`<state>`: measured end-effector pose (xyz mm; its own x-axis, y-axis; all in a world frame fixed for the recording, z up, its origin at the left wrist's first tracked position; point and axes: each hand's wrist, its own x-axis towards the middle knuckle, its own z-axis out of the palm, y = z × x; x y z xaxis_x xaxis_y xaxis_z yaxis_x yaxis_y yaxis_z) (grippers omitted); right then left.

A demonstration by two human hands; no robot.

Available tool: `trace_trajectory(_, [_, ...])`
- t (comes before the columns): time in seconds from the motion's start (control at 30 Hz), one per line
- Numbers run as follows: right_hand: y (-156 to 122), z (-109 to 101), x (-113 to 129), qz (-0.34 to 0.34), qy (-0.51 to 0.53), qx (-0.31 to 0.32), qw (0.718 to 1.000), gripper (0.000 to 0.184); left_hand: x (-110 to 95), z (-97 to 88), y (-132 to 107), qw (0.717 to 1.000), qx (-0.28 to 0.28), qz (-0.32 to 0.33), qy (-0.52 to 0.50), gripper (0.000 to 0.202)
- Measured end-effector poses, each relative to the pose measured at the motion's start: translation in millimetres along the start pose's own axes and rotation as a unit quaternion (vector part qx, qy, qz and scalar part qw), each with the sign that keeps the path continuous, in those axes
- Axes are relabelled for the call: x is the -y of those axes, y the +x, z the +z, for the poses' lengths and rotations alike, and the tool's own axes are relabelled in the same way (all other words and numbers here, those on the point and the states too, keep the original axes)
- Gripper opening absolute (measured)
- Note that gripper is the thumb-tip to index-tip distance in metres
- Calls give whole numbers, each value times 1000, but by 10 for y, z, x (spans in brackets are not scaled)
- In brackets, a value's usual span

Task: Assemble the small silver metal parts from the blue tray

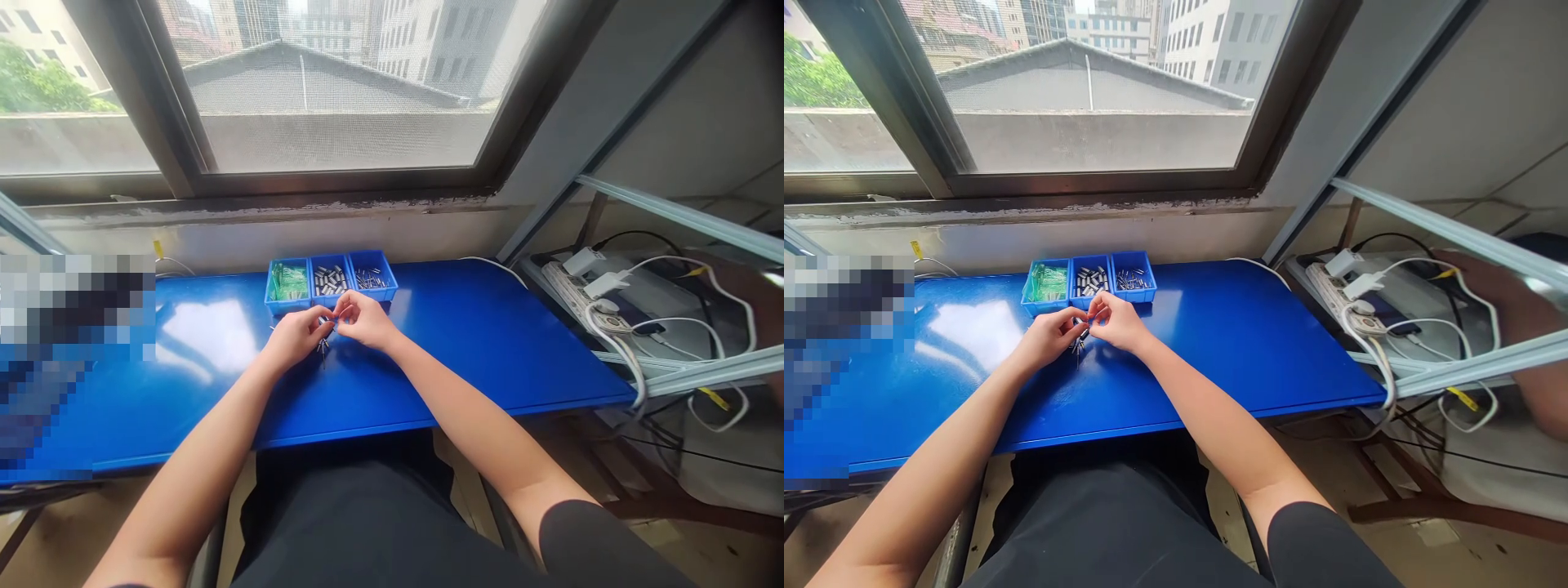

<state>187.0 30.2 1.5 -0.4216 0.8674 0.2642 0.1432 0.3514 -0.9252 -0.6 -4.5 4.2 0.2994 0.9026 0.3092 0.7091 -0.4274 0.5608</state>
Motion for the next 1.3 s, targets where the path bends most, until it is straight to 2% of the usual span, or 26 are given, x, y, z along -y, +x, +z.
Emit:
trace_trajectory(0.23, [-2, 4, 13, 3, 3, 5, 1000, 20, -4, 2, 8, 1000, 0, -2, 7, 23])
trace_trajectory(0.4, [12, 5, 11, -11, -39, -8, 999, 15, -30, -18, 7, 999, -22, -27, 18, 26])
trace_trajectory(0.57, [25, 5, -27, -3, -38, -13, 999, 15, -33, -29, 6, 997, -40, -53, 26, 28])
trace_trajectory(1.3, [36, -3, -53, 11, -59, -26, 998, 15, -54, -33, 6, 999, -18, -48, 15, 23])
